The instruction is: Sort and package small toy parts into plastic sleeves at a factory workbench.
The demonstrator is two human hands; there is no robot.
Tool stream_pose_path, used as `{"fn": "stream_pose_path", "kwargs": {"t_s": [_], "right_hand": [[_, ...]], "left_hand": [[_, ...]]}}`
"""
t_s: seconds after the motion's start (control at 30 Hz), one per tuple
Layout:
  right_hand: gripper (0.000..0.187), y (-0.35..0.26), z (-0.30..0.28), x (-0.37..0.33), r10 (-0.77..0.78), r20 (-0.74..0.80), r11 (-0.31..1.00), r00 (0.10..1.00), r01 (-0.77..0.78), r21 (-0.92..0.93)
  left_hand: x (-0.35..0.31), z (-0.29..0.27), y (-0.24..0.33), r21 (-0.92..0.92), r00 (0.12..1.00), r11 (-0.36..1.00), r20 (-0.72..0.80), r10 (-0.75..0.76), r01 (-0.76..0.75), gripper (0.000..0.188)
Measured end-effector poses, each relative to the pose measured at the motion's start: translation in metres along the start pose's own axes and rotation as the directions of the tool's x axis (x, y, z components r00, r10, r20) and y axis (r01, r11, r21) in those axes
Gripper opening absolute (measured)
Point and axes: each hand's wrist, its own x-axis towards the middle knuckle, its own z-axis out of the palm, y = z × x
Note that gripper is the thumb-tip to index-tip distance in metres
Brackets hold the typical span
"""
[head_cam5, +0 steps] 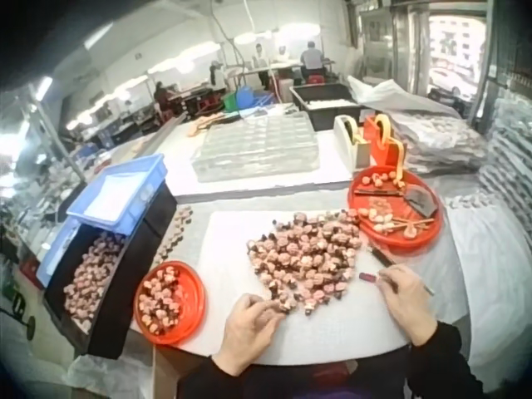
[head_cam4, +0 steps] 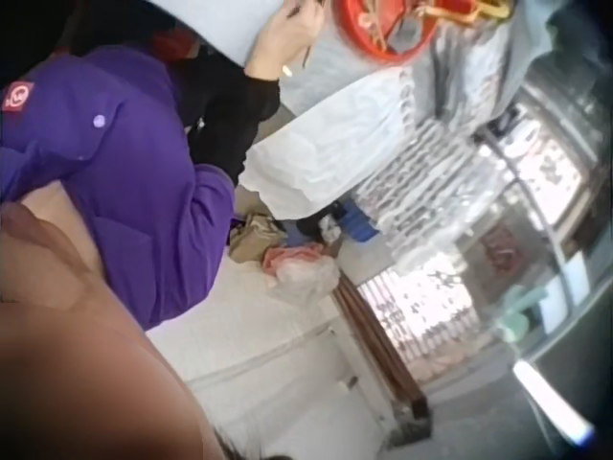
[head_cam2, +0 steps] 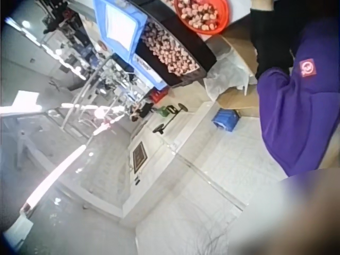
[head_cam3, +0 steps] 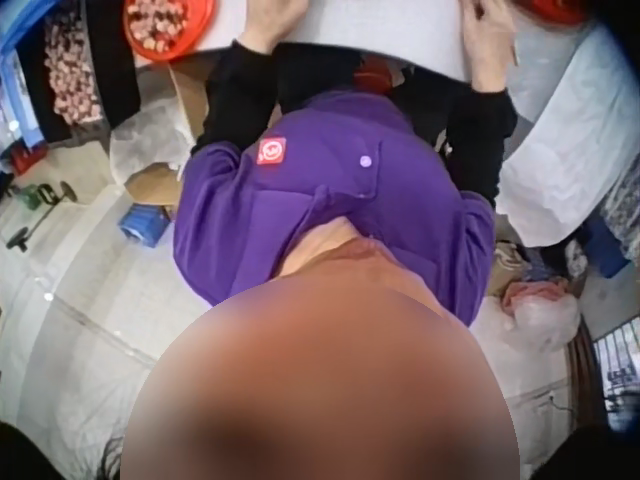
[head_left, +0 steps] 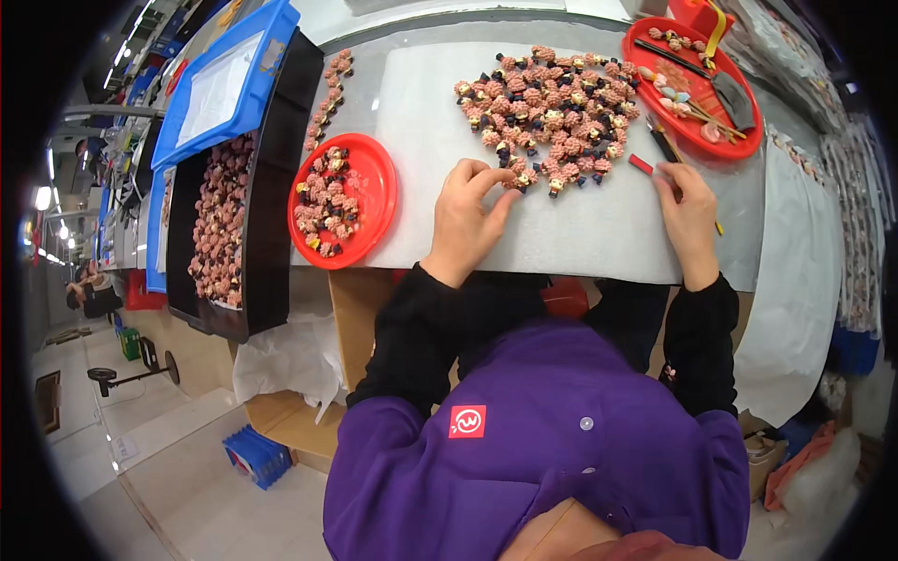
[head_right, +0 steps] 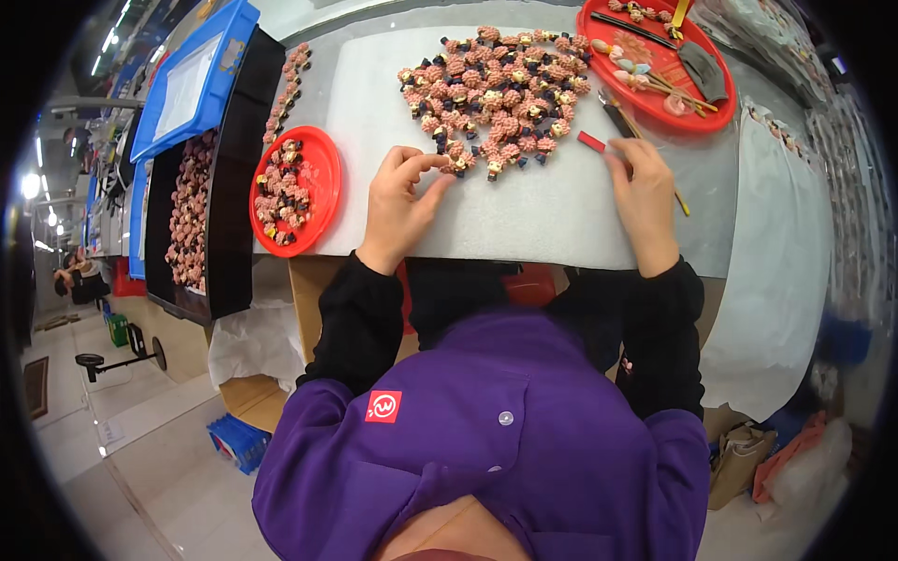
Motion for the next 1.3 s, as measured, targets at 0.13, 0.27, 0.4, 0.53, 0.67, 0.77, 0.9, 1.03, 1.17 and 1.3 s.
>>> {"fn": "stream_pose_path", "kwargs": {"t_s": [0.13,0.27,0.4,0.53,0.67,0.77,0.9,1.03,1.17,1.3], "right_hand": [[0.023,-0.040,0.004,0.002,-0.063,-0.190,0.992,0.980,0.082,0.092],[0.020,-0.070,0.015,-0.010,0.010,0.025,0.919,1.000,-0.019,0.394],[0.022,-0.074,0.028,-0.027,0.055,0.112,0.799,0.992,-0.111,0.590],[0.030,-0.094,0.040,-0.036,-0.004,0.126,0.653,0.992,-0.093,0.752],[0.028,-0.092,0.049,-0.046,0.123,0.191,0.406,0.974,-0.226,0.886],[0.027,-0.086,0.045,-0.049,0.174,0.256,0.365,0.951,-0.304,0.880],[0.027,-0.082,0.047,-0.055,0.163,0.253,0.386,0.954,-0.298,0.873],[0.029,-0.083,0.049,-0.056,0.125,0.079,0.601,0.989,-0.139,0.787],[0.033,-0.081,0.049,-0.055,-0.004,-0.073,0.782,0.997,0.048,0.621],[0.032,-0.079,0.045,-0.053,-0.186,-0.096,0.863,0.978,0.209,0.460]], "left_hand": [[0.001,0.010,0.000,0.286,0.975,0.938,-0.042,0.216,-0.196,0.031],[0.011,0.020,0.000,0.403,0.937,0.862,-0.029,0.348,-0.307,0.026],[0.009,0.020,0.020,0.138,0.948,0.954,-0.145,0.284,-0.265,0.020],[0.000,0.029,0.030,-0.826,0.966,0.513,0.135,-0.218,0.231,0.021],[-0.005,0.030,0.035,-0.827,0.926,0.420,0.308,-0.217,0.373,0.029],[-0.008,0.025,0.030,-0.808,0.887,0.367,0.403,-0.223,0.460,0.029],[-0.013,0.032,0.024,-0.761,0.885,0.452,0.404,-0.234,0.466,0.028],[-0.019,0.039,0.019,-0.812,0.898,0.382,0.389,-0.208,0.440,0.027],[-0.022,0.041,0.019,-0.880,0.893,0.184,0.400,-0.208,0.437,0.027],[-0.022,0.039,0.021,-0.869,0.882,0.177,0.429,-0.194,0.462,0.029]]}}
